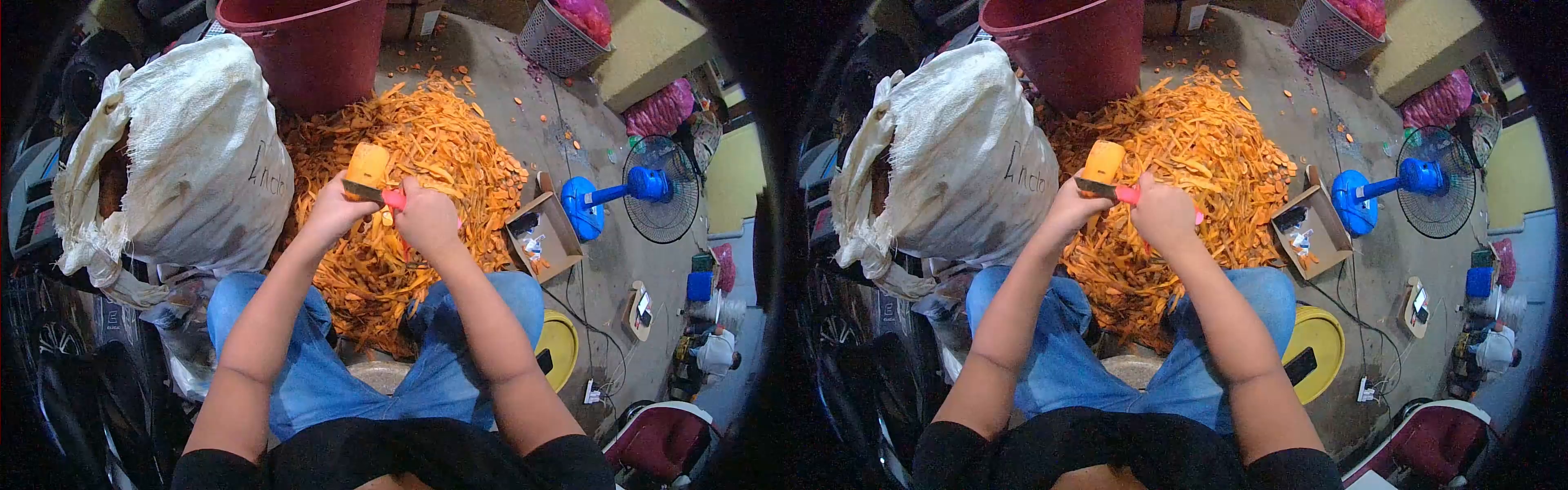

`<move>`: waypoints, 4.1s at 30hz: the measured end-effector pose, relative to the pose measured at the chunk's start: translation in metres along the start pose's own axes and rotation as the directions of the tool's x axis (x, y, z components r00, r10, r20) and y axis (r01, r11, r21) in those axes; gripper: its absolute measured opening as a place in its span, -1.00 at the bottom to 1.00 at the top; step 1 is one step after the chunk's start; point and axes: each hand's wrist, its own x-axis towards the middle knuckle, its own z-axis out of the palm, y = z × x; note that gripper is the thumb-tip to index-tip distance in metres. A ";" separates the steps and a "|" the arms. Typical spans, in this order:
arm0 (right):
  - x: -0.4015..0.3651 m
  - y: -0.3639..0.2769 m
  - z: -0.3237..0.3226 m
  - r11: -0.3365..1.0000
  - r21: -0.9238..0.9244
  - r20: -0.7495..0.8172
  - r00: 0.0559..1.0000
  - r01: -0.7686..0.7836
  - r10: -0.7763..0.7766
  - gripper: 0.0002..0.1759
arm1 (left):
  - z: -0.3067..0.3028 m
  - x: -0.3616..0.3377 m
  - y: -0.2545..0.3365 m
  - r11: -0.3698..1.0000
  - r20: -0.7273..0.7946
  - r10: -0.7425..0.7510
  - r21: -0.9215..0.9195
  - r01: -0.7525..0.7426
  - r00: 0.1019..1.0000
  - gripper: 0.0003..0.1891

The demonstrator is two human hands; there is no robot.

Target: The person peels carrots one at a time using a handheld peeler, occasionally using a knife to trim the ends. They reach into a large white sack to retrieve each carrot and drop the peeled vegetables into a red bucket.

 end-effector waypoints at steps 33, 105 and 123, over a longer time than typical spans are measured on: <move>0.006 0.007 -0.014 0.918 0.362 0.078 0.987 -0.162 0.143 -0.82 | -0.003 -0.015 0.016 0.873 -0.082 0.242 0.454 -0.180 0.967 -0.52; 0.030 0.034 0.006 -0.001 0.989 0.125 0.814 -0.151 0.568 -0.70 | 0.025 -0.011 -0.007 0.698 0.283 -0.392 -0.529 0.483 0.876 -0.52; 0.011 -0.005 -0.002 0.698 0.716 -0.372 0.843 -0.007 0.390 -0.70 | 0.044 -0.026 -0.008 0.649 0.343 -0.450 -0.509 0.565 0.825 -0.50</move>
